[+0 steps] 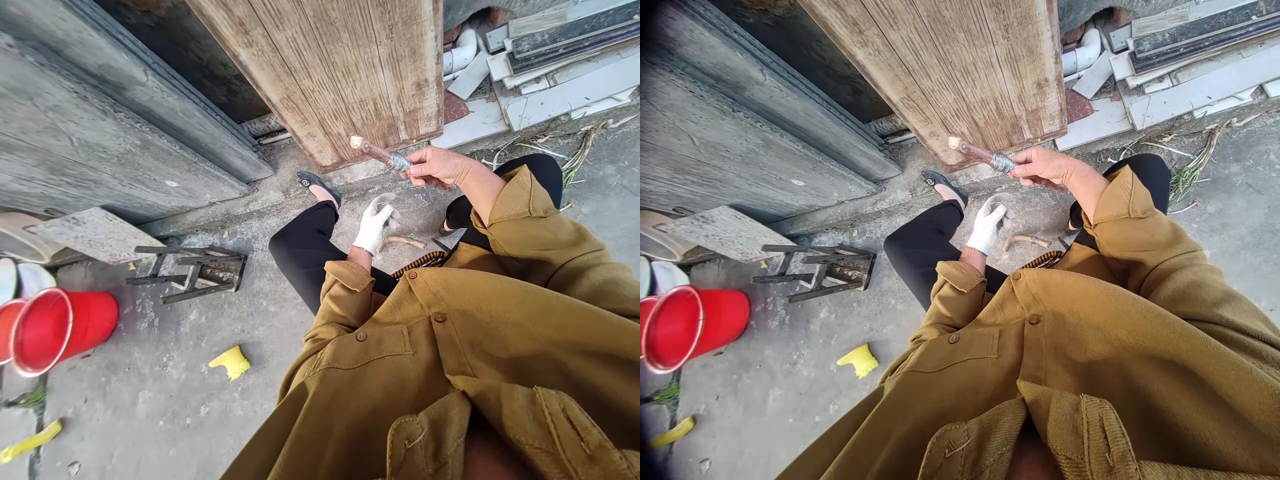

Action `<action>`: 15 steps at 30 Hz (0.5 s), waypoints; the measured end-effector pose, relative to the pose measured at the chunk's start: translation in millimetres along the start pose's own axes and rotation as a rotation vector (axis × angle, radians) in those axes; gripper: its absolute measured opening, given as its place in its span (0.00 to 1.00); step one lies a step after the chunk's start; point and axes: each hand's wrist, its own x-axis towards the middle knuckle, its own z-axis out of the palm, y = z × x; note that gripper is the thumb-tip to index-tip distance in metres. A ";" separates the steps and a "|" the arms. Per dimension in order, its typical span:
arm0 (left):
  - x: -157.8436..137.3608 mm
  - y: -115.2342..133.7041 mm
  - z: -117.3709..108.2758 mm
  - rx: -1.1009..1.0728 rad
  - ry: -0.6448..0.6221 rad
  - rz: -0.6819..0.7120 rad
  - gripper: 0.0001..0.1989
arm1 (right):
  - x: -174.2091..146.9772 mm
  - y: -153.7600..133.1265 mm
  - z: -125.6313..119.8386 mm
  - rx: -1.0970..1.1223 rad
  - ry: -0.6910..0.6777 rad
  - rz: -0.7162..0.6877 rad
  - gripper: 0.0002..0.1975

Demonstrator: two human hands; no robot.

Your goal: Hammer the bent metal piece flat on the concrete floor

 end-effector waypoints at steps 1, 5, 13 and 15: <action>0.7 -1.1 -0.7 -0.038 0.010 0.000 0.27 | 1.0 2.3 0.1 0.019 -0.010 -0.008 0.15; 1.1 -5.6 -2.9 -0.090 -0.015 -0.023 0.27 | 4.7 12.5 2.5 0.063 -0.071 -0.008 0.18; -0.8 -6.9 0.9 -0.201 -0.110 0.004 0.27 | 11.5 15.9 5.8 0.160 -0.024 -0.060 0.17; 0.9 -7.1 0.8 -0.171 -0.047 0.015 0.24 | 12.5 15.9 5.7 0.180 0.008 -0.085 0.16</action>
